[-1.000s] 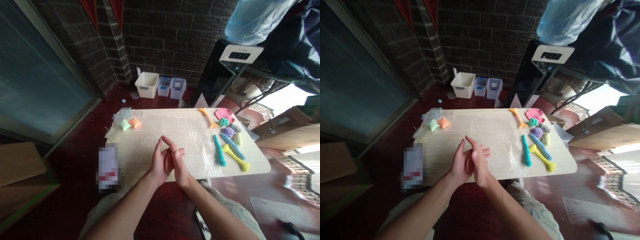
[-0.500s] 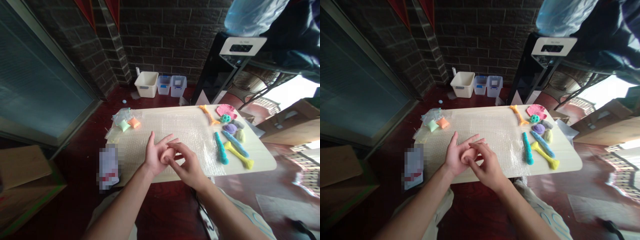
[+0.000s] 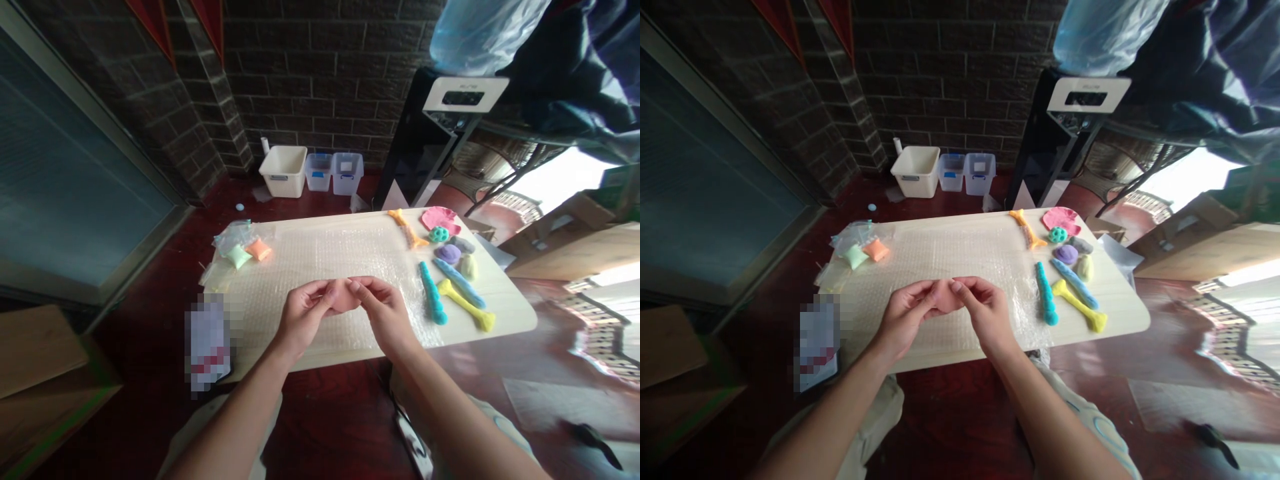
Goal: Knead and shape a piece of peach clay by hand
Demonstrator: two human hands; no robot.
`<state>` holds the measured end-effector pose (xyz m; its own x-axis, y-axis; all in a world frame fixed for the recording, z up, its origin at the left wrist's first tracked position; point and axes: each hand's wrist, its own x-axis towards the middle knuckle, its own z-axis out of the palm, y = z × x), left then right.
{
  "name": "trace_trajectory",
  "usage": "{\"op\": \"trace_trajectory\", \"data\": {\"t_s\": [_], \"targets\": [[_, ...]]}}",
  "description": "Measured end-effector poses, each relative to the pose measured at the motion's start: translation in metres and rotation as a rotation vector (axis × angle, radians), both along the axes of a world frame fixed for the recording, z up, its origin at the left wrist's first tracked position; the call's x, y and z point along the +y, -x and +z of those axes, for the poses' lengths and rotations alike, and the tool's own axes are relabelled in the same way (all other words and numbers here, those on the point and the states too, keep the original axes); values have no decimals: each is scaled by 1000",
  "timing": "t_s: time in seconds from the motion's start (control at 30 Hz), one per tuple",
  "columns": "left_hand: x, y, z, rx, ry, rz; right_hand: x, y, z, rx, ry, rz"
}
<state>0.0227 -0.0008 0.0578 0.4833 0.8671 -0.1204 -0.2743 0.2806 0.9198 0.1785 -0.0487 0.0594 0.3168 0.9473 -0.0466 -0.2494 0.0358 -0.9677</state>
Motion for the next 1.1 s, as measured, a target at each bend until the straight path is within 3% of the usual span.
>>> {"op": "trace_trajectory", "data": {"t_s": [0.43, 0.67, 0.77, 0.87, 0.93, 1.0, 1.07, 1.1], "targets": [[2, 2, 2, 88, -119, -11, 0, 3, 1, 59, 38, 54], [1, -1, -3, 60, 12, 61, 3, 0, -3, 134, 75, 46], [-1, -6, -5, -60, 175, 35, 3, -1, -6, 106, 67, -39], [-3, -10, -5, -247, 489, -9, -1, 4, -7, -151, -39, -139], [-2, -12, -4, -358, 673, -26, -6, 13, -5, -413, -170, -75], [1, -12, -2, -416, 778, -16, -11, 22, -2, -622, -312, 76], [4, -11, 1, -445, 793, -1, -16, 29, 1, -710, -388, 162], [6, -10, 2, -465, 776, -8, -18, 30, 4, -714, -396, 141]]}}
